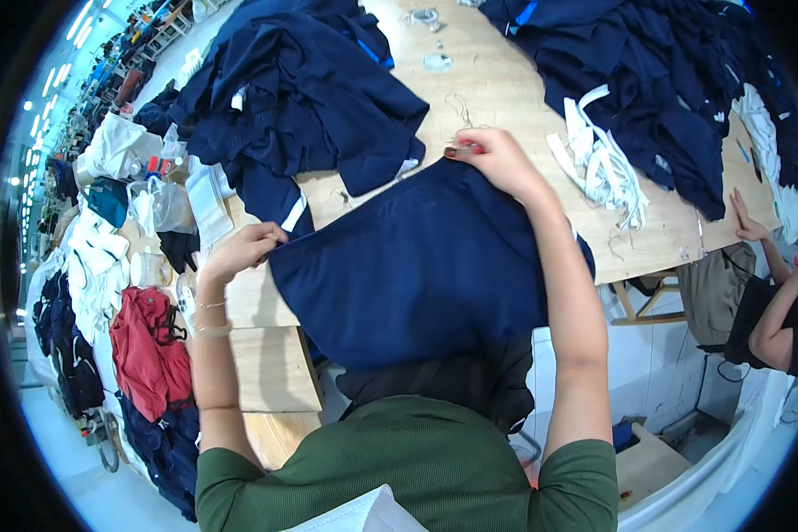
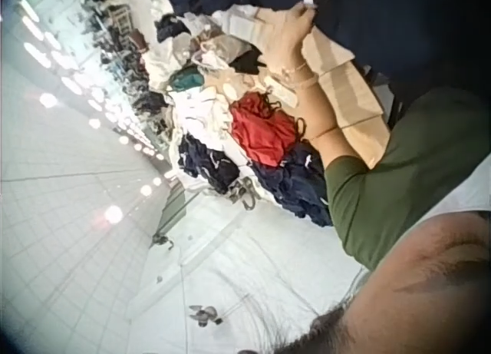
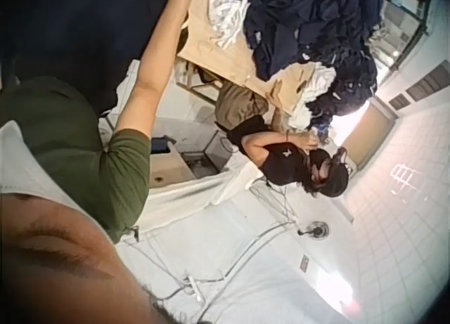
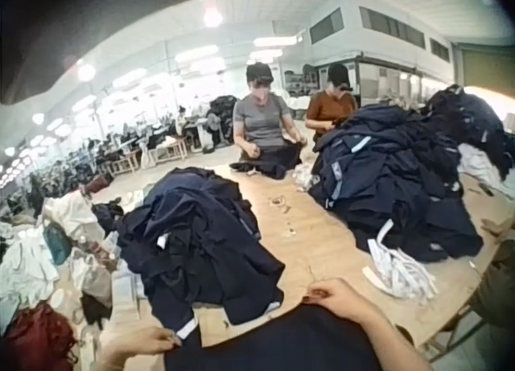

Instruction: Trimming loose threads from blue garments using small scissors.

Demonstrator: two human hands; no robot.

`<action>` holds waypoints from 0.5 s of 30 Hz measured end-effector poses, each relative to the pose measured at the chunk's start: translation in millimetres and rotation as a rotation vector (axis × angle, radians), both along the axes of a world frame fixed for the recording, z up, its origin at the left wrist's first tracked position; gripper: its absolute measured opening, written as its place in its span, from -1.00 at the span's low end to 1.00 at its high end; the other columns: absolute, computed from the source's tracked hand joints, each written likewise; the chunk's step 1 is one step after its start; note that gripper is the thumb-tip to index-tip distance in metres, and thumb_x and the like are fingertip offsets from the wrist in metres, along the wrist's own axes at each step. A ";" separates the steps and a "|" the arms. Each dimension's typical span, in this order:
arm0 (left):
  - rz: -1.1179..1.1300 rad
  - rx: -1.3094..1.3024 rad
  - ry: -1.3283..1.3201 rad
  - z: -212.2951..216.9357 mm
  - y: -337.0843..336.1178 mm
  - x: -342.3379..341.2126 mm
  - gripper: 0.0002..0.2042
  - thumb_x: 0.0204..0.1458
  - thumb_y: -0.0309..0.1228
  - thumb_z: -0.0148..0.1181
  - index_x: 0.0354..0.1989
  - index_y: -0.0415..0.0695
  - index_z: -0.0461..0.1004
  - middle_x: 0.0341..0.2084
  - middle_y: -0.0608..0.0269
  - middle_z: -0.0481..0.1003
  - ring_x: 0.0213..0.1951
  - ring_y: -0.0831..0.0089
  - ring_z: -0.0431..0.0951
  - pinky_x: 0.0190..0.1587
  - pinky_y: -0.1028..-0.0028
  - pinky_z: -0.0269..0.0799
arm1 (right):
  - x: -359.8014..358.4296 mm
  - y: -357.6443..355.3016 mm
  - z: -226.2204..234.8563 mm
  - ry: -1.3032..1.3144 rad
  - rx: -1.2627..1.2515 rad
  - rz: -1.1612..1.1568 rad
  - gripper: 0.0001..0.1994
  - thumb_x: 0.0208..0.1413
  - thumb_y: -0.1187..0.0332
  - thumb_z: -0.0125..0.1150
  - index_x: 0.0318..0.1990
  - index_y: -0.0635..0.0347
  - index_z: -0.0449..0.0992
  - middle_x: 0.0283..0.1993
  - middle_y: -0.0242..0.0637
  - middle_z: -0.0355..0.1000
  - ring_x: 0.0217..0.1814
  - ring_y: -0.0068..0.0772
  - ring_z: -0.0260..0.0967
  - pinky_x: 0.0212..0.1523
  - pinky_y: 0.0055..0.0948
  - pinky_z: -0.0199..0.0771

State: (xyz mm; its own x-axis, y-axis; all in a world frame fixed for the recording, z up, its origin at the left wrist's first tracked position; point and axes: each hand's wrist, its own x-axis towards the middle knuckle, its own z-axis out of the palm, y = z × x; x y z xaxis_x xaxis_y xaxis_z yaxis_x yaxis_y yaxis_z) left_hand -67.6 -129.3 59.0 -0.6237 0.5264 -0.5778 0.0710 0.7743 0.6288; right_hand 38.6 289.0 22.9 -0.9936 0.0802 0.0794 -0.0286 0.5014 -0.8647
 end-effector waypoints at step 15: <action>-0.160 0.288 0.507 -67.1 167.8 36.5 -0.51 -0.21 -0.35 0.47 -0.12 -0.24 0.38 -0.34 0.08 0.48 -0.25 0.28 0.51 -0.17 0.39 0.42 | 38.8 -82.9 -58.9 0.220 -0.636 -0.389 -0.79 0.33 0.33 -0.03 -0.25 0.25 0.47 -0.39 -0.41 0.37 -0.44 -0.74 0.14 -0.38 -0.73 0.13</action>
